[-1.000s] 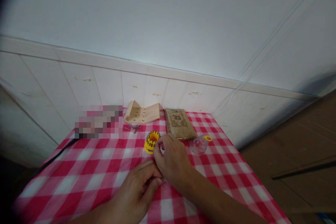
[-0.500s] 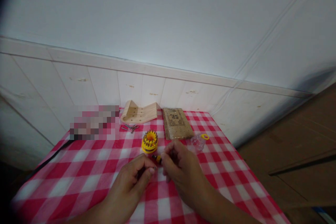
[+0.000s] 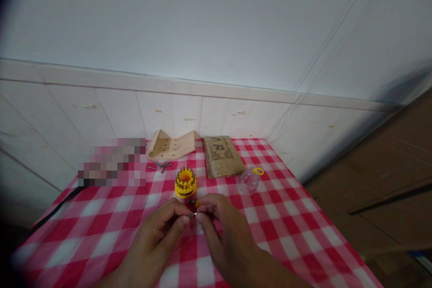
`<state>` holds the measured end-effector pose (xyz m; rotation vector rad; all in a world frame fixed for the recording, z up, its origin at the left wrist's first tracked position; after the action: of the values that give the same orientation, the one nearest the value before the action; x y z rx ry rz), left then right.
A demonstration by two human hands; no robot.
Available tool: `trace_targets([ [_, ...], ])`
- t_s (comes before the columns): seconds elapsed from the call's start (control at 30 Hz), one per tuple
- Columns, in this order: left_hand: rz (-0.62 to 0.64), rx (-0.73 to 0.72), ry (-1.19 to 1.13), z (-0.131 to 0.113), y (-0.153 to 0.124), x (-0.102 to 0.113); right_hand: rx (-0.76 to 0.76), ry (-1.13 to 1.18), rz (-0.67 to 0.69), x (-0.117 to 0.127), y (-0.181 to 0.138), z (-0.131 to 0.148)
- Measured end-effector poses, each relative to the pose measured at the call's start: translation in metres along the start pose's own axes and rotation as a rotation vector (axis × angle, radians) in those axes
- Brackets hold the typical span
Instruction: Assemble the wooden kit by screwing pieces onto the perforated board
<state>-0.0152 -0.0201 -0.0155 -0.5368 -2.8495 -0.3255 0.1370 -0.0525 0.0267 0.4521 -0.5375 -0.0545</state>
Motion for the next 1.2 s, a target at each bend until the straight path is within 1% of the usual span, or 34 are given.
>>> trace_targets([
  [0.33, -0.002, -0.011, 0.026, -0.0004, 0.0002, -0.0006, 0.029, -0.009, 0.007, -0.0009, -0.0014, 0.0001],
  [0.5, 0.014, 0.000, 0.054, -0.0003, -0.0009, -0.0018, 0.076, -0.087, 0.019, -0.0022, -0.0041, 0.0032],
  [0.8, 0.003, -0.038, 0.116, 0.0013, -0.0017, -0.0017, 0.096, -0.109, 0.053, -0.0033, -0.0074, 0.0010],
  [1.0, -0.001, -0.044, 0.101, 0.0019, -0.0014, -0.0019, 0.162, -0.132, 0.004, -0.0021, -0.0077, 0.0036],
  [1.2, 0.000, -0.041, 0.077, 0.0037, -0.0022, -0.0019, 0.177, -0.126, -0.017, -0.0011, -0.0087, 0.0040],
])
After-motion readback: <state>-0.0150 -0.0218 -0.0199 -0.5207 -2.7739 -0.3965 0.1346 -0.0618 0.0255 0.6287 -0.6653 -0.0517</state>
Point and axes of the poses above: each hand's wrist, its own y-axis towards the middle knuckle, its own x-axis out of the back of the hand, z = x × y, the point moved 5 cm from there along y, towards the middle knuckle, and after that the axes turned 6 degrees about y, right-handed, at the moved point
